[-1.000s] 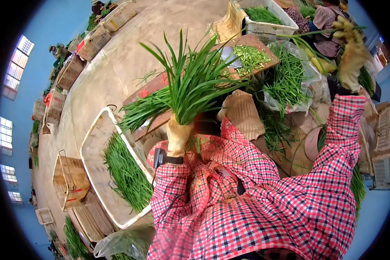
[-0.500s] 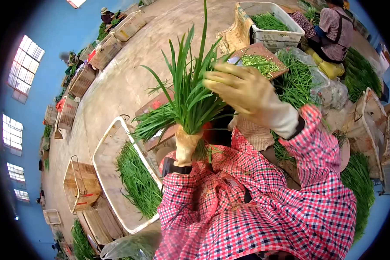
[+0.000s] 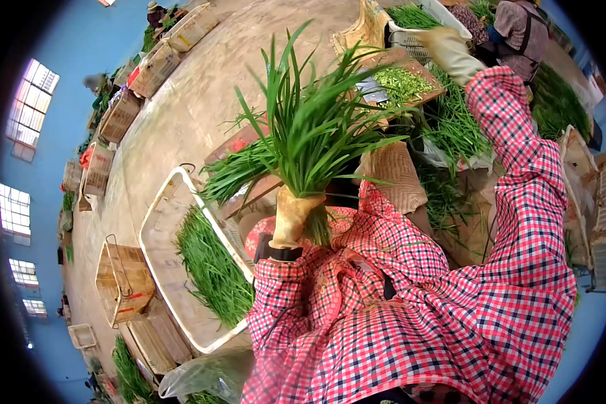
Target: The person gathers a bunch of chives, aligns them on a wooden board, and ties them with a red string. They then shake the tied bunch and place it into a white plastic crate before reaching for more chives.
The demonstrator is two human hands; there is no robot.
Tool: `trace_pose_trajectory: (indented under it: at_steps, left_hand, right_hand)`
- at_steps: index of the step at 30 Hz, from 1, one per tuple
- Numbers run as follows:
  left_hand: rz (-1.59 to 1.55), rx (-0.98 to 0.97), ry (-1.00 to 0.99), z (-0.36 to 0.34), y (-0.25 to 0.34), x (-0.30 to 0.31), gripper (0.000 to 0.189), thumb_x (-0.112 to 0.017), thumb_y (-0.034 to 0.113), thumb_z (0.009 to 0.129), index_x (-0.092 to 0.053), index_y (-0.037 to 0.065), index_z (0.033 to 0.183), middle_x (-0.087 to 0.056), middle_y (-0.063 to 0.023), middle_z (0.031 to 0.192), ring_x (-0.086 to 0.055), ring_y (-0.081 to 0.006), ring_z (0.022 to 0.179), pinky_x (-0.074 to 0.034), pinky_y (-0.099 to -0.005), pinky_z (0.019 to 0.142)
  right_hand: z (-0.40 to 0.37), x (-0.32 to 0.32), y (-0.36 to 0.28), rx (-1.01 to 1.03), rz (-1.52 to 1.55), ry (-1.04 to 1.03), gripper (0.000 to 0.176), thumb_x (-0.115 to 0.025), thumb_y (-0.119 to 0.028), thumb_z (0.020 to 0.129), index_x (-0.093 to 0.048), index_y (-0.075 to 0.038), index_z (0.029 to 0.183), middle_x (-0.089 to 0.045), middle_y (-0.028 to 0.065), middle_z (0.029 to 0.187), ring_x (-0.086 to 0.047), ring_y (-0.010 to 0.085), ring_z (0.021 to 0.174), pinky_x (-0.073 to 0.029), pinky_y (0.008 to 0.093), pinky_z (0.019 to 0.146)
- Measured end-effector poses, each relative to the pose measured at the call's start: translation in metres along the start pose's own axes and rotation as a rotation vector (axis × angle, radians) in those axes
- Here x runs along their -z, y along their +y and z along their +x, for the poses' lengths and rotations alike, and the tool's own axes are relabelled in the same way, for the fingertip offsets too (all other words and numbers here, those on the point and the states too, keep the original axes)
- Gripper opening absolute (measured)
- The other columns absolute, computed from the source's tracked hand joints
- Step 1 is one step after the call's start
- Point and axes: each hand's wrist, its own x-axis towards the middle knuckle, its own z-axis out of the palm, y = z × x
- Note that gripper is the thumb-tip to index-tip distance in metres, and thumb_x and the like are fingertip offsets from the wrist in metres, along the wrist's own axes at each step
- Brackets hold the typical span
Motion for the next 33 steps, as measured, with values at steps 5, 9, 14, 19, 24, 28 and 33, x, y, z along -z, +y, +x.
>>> trace_pose_trajectory:
  at_steps: [5,9,14,19,24,28,33]
  left_hand:
    - [-0.087,-0.075,0.029,-0.001,0.014,0.006,0.017,-0.068,-0.002,0.075,-0.069,-0.001,0.092,-0.069,-0.0092,0.090,-0.065,-0.0203,0.076,-0.052,-0.0313,0.068]
    - [-0.293,-0.159,0.004,0.007,-0.006,0.003,0.016,-0.066,0.006,0.077,-0.067,-0.001,0.091,-0.069,-0.0094,0.083,-0.064,-0.0185,0.070,-0.051,-0.0299,0.064]
    - [-0.576,0.077,-0.004,0.003,0.024,0.010,0.016,-0.062,0.000,0.082,-0.069,-0.005,0.096,-0.068,-0.0094,0.096,-0.065,-0.0195,0.085,-0.054,-0.0305,0.073]
    - [0.068,-0.307,0.001,0.012,0.023,0.013,0.017,-0.067,0.005,0.076,-0.069,-0.001,0.092,-0.069,-0.0055,0.080,-0.064,-0.0137,0.069,-0.050,-0.0277,0.062]
    - [0.183,-0.069,0.057,0.003,0.040,0.001,0.022,-0.071,0.005,0.075,-0.069,0.003,0.097,-0.071,-0.0122,0.085,-0.068,-0.0240,0.075,-0.053,-0.0324,0.068]
    - [0.176,0.141,-0.011,-0.014,0.040,-0.010,0.025,-0.074,0.008,0.072,-0.067,0.004,0.095,-0.070,-0.0123,0.086,-0.068,-0.0249,0.078,-0.052,-0.0341,0.068]
    - [-0.050,0.184,-0.111,-0.036,0.046,-0.013,0.026,-0.072,0.003,0.073,-0.066,0.002,0.099,-0.069,-0.0117,0.088,-0.065,-0.0235,0.075,-0.051,-0.0333,0.069]
  right_hand:
    - [-0.068,0.000,0.015,-0.129,-0.165,-0.552,0.032,-0.061,-0.016,0.090,-0.065,-0.006,0.120,-0.070,0.0133,0.107,-0.069,0.0261,0.088,-0.056,0.0370,0.079]
    - [-0.158,0.022,-0.055,0.191,0.537,-0.844,0.043,-0.062,-0.032,0.091,-0.063,-0.004,0.122,-0.067,0.0151,0.116,-0.066,0.0275,0.099,-0.053,0.0369,0.088]
    - [-0.177,0.035,-0.135,0.174,0.393,-0.811,0.068,-0.065,-0.052,0.087,-0.054,-0.003,0.132,-0.066,0.0165,0.116,-0.063,0.0326,0.105,-0.050,0.0402,0.091]
    - [-0.164,0.019,-0.165,0.261,0.956,-0.674,0.081,-0.065,-0.060,0.084,-0.050,0.001,0.135,-0.052,0.0184,0.139,-0.055,0.0331,0.120,-0.043,0.0393,0.102]
    - [-0.162,0.008,-0.189,0.176,1.586,-0.691,0.072,-0.056,-0.059,0.091,-0.055,0.004,0.125,-0.065,0.0140,0.106,-0.061,0.0191,0.092,-0.049,0.0321,0.077]
    - [-0.165,0.011,-0.210,0.256,1.616,-0.078,0.057,-0.049,-0.055,0.096,-0.058,-0.008,0.126,-0.063,0.0096,0.092,-0.061,0.0240,0.082,-0.049,0.0353,0.069]
    - [-0.171,-0.008,-0.207,0.317,1.726,-0.222,0.060,-0.053,-0.050,0.095,-0.047,-0.007,0.137,-0.055,0.0083,0.123,-0.054,0.0219,0.112,-0.043,0.0349,0.096]
